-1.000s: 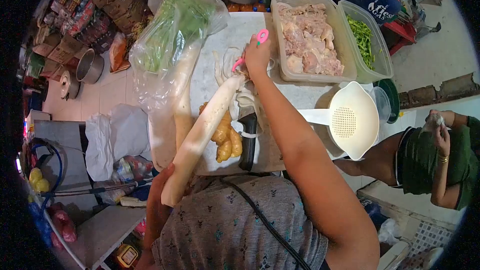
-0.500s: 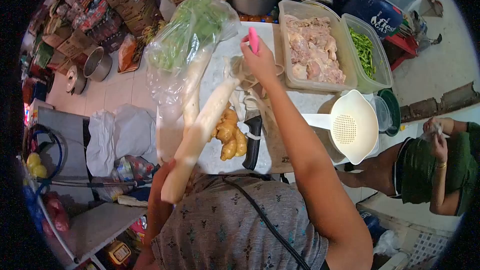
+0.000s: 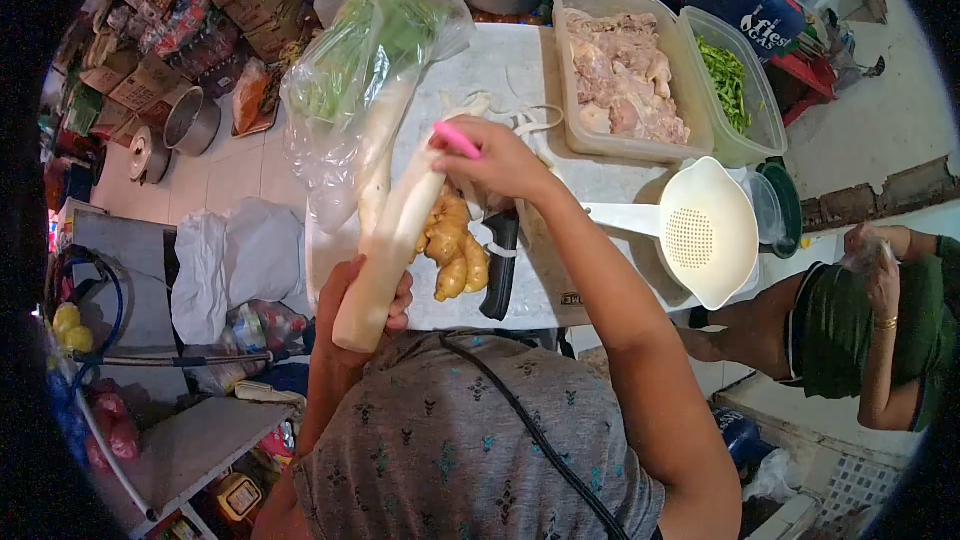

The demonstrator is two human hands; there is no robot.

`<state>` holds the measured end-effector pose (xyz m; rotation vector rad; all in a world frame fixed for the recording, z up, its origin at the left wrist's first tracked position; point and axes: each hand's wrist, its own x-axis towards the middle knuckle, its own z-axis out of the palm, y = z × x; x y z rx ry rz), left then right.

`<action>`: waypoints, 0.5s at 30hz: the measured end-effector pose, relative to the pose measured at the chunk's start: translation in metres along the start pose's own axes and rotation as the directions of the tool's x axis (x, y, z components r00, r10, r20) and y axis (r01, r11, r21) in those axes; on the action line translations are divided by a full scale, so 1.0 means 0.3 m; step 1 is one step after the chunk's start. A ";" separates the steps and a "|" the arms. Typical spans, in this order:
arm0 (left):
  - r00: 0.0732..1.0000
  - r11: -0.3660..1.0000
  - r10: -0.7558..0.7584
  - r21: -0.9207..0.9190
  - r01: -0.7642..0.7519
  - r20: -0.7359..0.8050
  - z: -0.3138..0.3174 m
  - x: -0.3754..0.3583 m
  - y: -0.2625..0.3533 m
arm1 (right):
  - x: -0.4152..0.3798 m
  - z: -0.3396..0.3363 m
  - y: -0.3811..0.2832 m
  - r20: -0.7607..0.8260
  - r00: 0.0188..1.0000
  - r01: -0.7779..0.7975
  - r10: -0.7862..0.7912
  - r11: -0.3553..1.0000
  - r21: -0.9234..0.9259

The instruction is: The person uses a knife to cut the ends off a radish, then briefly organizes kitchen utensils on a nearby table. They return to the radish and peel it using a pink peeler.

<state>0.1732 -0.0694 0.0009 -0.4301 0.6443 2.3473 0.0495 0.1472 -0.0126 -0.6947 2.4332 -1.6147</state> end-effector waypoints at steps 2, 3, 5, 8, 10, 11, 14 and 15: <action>1.000 0.998 -0.013 -0.059 0.013 0.000 0.004 0.001 0.008 | -0.009 -0.009 0.015 -0.183 0.975 -0.125 0.125 0.992 0.014; 1.000 0.996 -0.017 -0.090 0.017 0.001 0.005 0.000 0.010 | -0.015 -0.033 0.013 -0.193 0.889 -0.361 0.415 0.895 0.261; 1.000 0.999 -0.014 -0.041 0.014 0.003 0.004 0.001 0.010 | -0.013 -0.077 0.046 -0.302 0.821 -0.367 0.484 0.853 0.370; 1.000 1.000 -0.014 0.013 0.014 -0.016 0.002 0.004 0.005 | 0.014 -0.110 0.083 -0.452 0.718 -0.215 0.530 0.785 0.581; 0.999 0.999 -0.018 0.033 0.019 -0.029 0.001 0.011 -0.003 | 0.016 -0.110 0.087 -0.514 0.660 -0.128 0.548 0.756 0.642; 0.999 0.999 -0.018 0.038 0.020 -0.032 0.000 0.014 -0.006 | 0.028 -0.096 0.075 -0.531 0.642 -0.124 0.553 0.758 0.640; 1.000 0.995 -0.005 0.101 0.007 -0.022 -0.002 0.021 -0.007 | 0.032 -0.076 0.067 -0.514 0.723 -0.228 0.461 0.862 0.453; 1.000 0.992 0.002 0.127 0.000 -0.018 -0.002 0.023 -0.007 | 0.025 -0.064 0.067 -0.482 0.771 -0.269 0.417 0.899 0.347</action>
